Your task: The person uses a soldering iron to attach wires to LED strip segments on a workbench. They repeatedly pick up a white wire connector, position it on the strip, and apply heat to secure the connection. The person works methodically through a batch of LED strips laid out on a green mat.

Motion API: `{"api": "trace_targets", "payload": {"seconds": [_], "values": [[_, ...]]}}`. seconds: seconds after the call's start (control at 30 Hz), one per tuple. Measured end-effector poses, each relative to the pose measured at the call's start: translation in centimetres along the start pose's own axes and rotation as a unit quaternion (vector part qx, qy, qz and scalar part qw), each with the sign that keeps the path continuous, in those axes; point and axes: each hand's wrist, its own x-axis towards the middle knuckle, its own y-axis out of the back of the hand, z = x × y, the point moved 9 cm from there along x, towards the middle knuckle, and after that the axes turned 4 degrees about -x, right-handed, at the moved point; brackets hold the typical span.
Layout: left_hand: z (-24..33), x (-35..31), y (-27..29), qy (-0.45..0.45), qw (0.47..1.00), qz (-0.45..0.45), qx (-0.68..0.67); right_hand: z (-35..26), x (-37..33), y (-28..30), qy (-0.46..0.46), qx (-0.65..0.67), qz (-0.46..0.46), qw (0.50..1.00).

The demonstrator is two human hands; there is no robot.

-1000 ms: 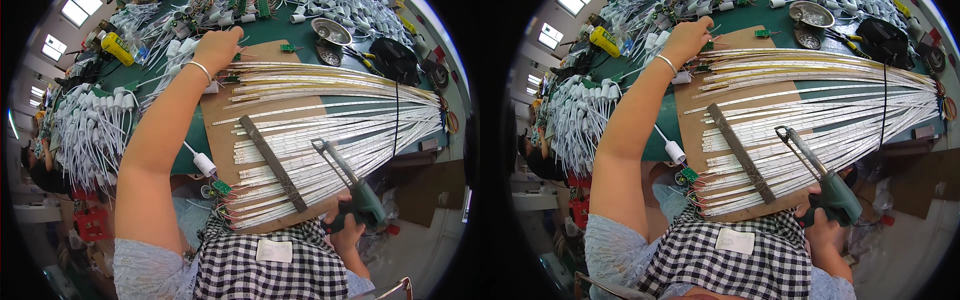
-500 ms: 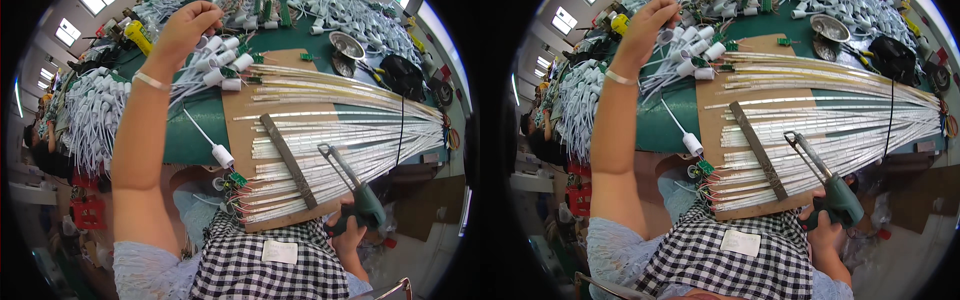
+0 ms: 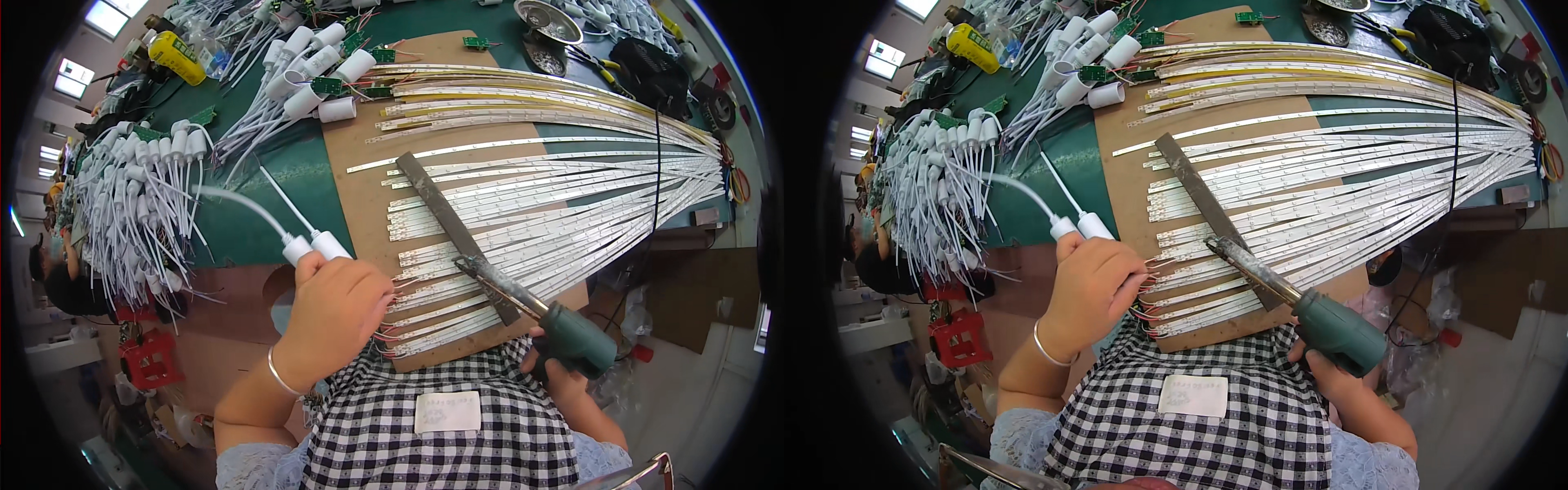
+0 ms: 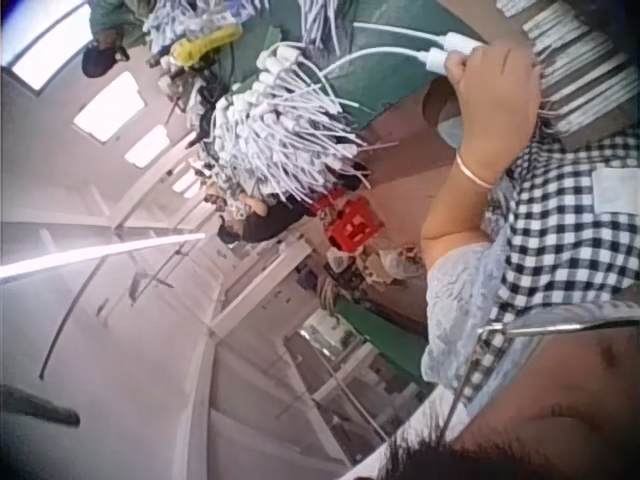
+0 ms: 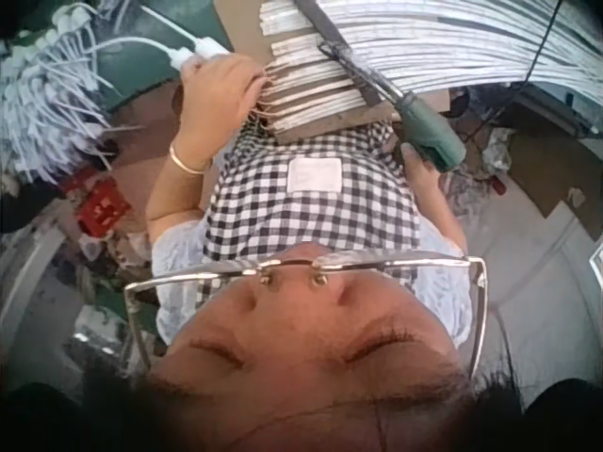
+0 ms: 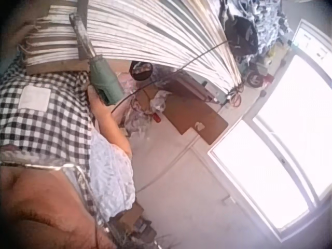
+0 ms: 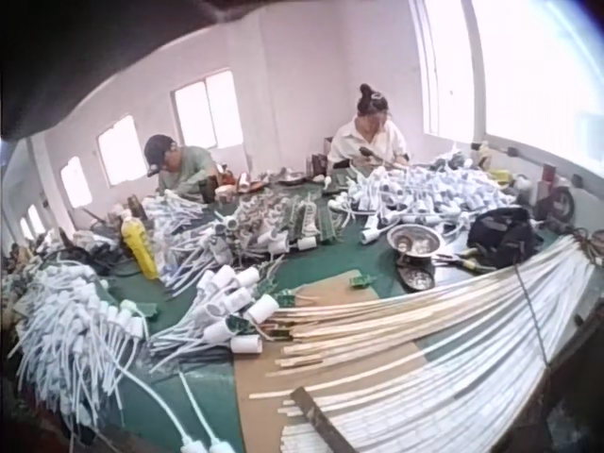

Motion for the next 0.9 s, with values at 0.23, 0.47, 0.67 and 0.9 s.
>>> {"api": "trace_targets", "payload": {"seconds": [0.23, 0.47, 0.67, 0.9], "values": [[1.5, -1.5, -0.9, -0.014, 0.999, -0.041, 0.006, -0.7, 0.8, -1.0, -0.009, -0.012, -0.023, 1.0], [2.8, -3.0, -1.7, -0.021, 0.994, 0.026, 0.101, -0.4, 0.3, -1.1, -0.016, 0.003, -0.023, 1.0], [2.8, -3.3, -2.4, -0.015, 0.997, 0.01, 0.081, 0.2, -0.3, -0.9, -0.047, -0.02, -0.026, 0.998], [2.0, -1.4, -1.6, 0.042, 0.994, 0.058, 0.078, 0.7, -0.7, -0.7, -0.042, -0.039, -0.088, 0.995]]}}
